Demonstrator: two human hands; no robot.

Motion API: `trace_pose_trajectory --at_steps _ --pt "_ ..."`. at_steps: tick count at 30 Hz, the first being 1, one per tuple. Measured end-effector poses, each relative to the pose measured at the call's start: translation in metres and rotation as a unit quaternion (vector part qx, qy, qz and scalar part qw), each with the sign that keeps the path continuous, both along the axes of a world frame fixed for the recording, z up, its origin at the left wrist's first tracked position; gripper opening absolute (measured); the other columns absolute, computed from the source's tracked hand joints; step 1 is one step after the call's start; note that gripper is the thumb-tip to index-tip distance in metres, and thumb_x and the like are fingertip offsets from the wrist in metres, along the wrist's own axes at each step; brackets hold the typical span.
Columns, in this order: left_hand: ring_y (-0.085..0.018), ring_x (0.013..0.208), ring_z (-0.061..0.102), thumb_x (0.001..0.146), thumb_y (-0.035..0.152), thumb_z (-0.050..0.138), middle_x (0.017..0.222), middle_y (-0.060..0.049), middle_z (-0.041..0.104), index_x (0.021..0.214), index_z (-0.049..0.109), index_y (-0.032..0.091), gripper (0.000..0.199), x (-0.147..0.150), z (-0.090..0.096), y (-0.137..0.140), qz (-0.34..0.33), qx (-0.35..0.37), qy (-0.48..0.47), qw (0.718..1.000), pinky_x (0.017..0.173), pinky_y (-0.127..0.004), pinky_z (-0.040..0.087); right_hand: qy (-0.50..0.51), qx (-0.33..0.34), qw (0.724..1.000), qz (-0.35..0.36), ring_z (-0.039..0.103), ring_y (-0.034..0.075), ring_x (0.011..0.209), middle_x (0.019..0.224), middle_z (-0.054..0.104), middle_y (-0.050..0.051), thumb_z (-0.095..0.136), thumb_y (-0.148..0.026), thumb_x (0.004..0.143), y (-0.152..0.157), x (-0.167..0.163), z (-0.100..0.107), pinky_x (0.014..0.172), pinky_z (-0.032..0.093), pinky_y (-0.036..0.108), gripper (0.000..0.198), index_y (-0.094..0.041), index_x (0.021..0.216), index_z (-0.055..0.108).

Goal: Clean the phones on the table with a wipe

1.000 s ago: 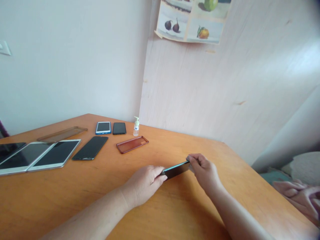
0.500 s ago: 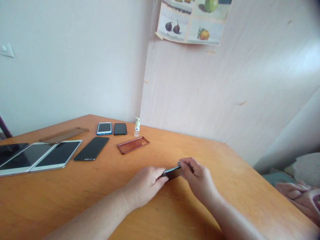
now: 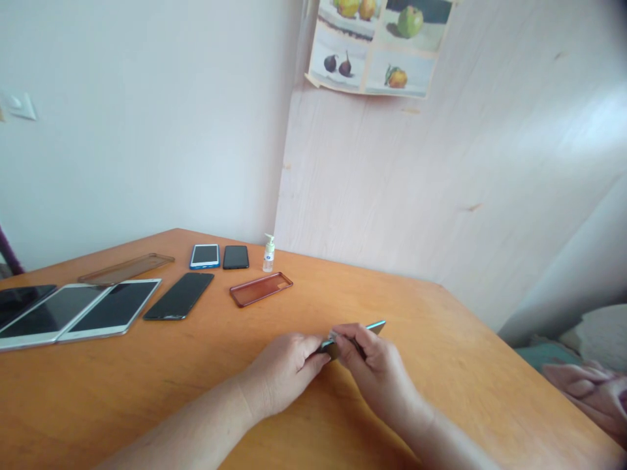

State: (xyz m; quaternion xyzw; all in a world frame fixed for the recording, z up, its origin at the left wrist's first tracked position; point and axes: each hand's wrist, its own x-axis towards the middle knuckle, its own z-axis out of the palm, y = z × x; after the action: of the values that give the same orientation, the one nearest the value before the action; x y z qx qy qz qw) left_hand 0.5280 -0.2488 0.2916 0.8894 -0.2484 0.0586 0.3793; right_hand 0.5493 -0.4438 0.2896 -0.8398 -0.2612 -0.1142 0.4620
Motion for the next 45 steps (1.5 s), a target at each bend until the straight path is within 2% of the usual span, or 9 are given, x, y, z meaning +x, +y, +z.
trace_pose_trajectory --at_steps 5,8,17,24,27,31,34,37,45 --pt "-0.017 0.074 0.058 0.097 0.029 0.047 0.078 0.0 0.064 0.082 0.057 0.021 0.02 0.0 -0.001 0.001 0.019 0.041 -0.01 0.999 0.065 -0.025 0.037 0.024 0.035 0.985 -0.169 0.057 0.019 0.062 0.067 0.063 0.001 0.056 -0.052 0.089 -0.041 0.036 -0.001 0.057 0.044 0.027 0.034 -0.02 0.091 0.069" --pt "-0.017 0.074 0.059 0.098 0.029 0.045 0.079 0.0 0.064 0.084 0.059 0.021 0.021 0.0 -0.002 0.001 0.022 0.048 -0.015 0.998 0.066 -0.025 0.038 0.023 0.039 0.98 -0.193 0.057 0.019 0.064 0.068 0.063 0.001 0.056 -0.053 0.088 -0.054 0.047 -0.005 0.059 0.045 0.028 0.036 -0.02 0.091 0.069" --pt "-0.016 0.079 0.063 0.098 0.026 0.044 0.086 0.001 0.068 0.089 0.061 0.022 0.02 -0.001 0.0 -0.001 -0.01 -0.017 -0.004 1.0 0.07 -0.024 0.04 0.007 0.004 0.999 0.031 0.058 0.016 0.072 0.081 0.067 0.001 0.05 -0.039 0.097 0.005 -0.007 0.002 0.065 0.044 0.025 0.024 -0.023 0.1 0.067" --pt "-0.017 0.076 0.059 0.097 0.031 0.046 0.08 -0.001 0.065 0.084 0.06 0.021 0.022 0.0 -0.003 0.001 0.026 0.042 -0.008 0.999 0.067 -0.025 0.04 0.031 0.033 0.983 -0.175 0.056 0.019 0.063 0.067 0.062 0.001 0.055 -0.053 0.088 -0.044 0.038 0.0 0.056 0.042 0.027 0.035 -0.02 0.089 0.069" --pt "-0.017 0.075 0.059 0.098 0.032 0.045 0.08 -0.001 0.065 0.084 0.06 0.021 0.023 0.0 -0.005 0.001 0.027 0.044 -0.014 0.999 0.067 -0.025 0.04 0.039 0.046 0.978 -0.198 0.056 0.019 0.061 0.067 0.063 0.001 0.055 -0.056 0.087 -0.052 0.046 -0.002 0.053 0.042 0.027 0.039 -0.019 0.089 0.07" --pt "-0.016 0.073 0.059 0.096 0.03 0.047 0.078 0.0 0.064 0.08 0.057 0.02 0.022 -0.001 -0.003 0.0 0.029 0.038 -0.009 0.999 0.064 -0.024 0.038 0.039 0.046 0.992 -0.112 0.054 0.016 0.058 0.065 0.06 0.0 0.053 -0.053 0.091 -0.027 0.025 -0.004 0.052 0.043 0.026 0.038 -0.019 0.097 0.069" --pt "-0.017 0.075 0.061 0.098 0.028 0.046 0.081 0.0 0.067 0.085 0.06 0.021 0.021 -0.001 -0.001 0.0 0.01 0.009 -0.002 1.0 0.066 -0.024 0.039 0.026 0.036 0.999 0.007 0.06 0.017 0.071 0.079 0.067 0.002 0.051 -0.044 0.096 0.0 0.0 -0.003 0.064 0.048 0.026 0.029 -0.021 0.102 0.067" --pt "-0.017 0.083 0.064 0.099 0.027 0.044 0.089 0.0 0.069 0.091 0.062 0.022 0.02 -0.002 0.0 0.0 -0.013 -0.018 0.0 1.0 0.071 -0.024 0.041 0.016 0.023 0.998 0.058 0.063 0.017 0.08 0.089 0.07 0.003 0.051 -0.037 0.097 0.009 -0.009 0.001 0.072 0.049 0.026 0.023 -0.023 0.103 0.067" --pt "-0.017 0.075 0.059 0.097 0.029 0.046 0.079 0.0 0.064 0.084 0.059 0.021 0.02 0.0 -0.003 0.001 0.024 0.038 -0.011 0.999 0.067 -0.025 0.039 0.053 0.055 0.984 -0.163 0.055 0.016 0.057 0.064 0.062 0.001 0.055 -0.051 0.09 -0.049 0.042 -0.002 0.048 0.042 0.024 0.037 -0.018 0.091 0.071"
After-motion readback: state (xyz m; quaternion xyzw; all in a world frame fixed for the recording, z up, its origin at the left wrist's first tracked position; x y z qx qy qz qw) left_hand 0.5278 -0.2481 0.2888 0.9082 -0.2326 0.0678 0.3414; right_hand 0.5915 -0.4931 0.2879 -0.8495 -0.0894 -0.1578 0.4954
